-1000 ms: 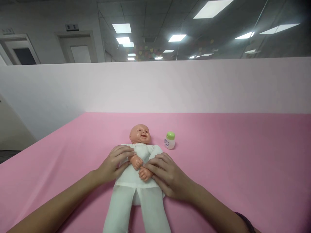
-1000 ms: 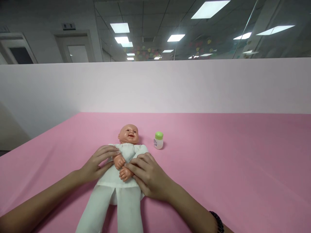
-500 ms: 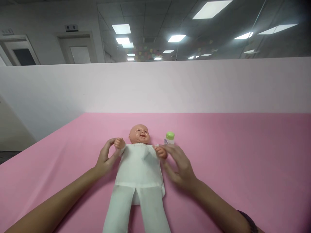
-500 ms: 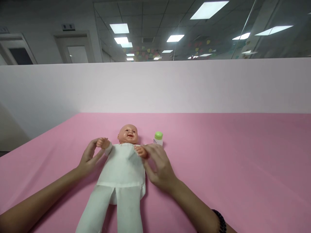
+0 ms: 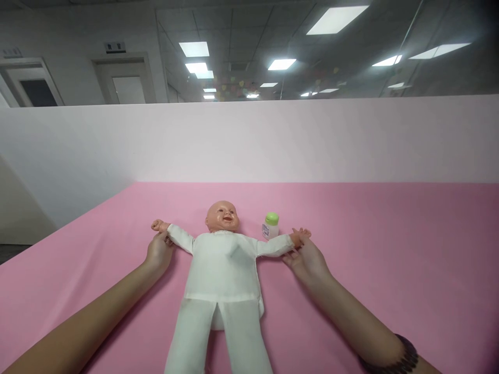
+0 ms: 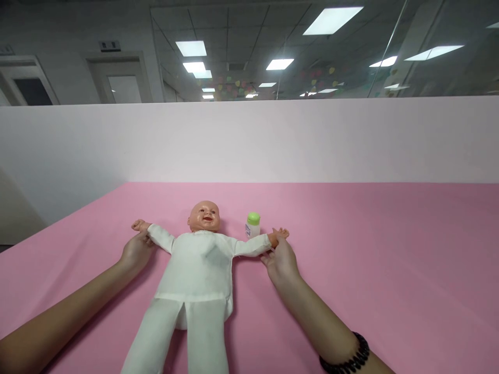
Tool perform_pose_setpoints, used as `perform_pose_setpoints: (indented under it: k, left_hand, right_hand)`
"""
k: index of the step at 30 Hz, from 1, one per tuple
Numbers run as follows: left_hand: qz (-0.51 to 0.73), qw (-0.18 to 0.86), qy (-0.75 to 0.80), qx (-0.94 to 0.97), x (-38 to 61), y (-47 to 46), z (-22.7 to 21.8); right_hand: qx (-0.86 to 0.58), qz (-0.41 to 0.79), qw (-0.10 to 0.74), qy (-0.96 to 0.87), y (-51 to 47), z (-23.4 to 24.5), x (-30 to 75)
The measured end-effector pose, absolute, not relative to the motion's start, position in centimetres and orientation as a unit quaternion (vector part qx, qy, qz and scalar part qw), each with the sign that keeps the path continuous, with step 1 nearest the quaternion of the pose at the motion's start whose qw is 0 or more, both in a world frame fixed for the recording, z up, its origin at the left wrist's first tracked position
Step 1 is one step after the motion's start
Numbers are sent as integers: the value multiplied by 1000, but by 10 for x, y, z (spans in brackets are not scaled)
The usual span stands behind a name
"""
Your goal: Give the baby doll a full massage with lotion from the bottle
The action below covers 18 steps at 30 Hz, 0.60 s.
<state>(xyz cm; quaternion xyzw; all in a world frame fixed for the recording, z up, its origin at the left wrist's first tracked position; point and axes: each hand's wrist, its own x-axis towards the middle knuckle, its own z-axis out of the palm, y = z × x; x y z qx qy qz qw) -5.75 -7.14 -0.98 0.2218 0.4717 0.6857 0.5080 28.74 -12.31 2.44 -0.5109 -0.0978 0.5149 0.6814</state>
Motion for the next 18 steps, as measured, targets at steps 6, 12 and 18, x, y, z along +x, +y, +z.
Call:
perform_pose_setpoints:
  k: [6, 12, 18]
  left_hand:
    - [688, 514, 473, 197, -60, -63, -21]
    - [680, 496, 486, 236, -62, -61, -32]
    - [639, 452, 501, 369, -55, -74, -28]
  right_hand:
    - [-521, 536, 664, -20, -116, 18, 293]
    - [-515, 568, 642, -20, -117, 17, 298]
    - [-494, 562, 660, -66, -120, 23, 293]
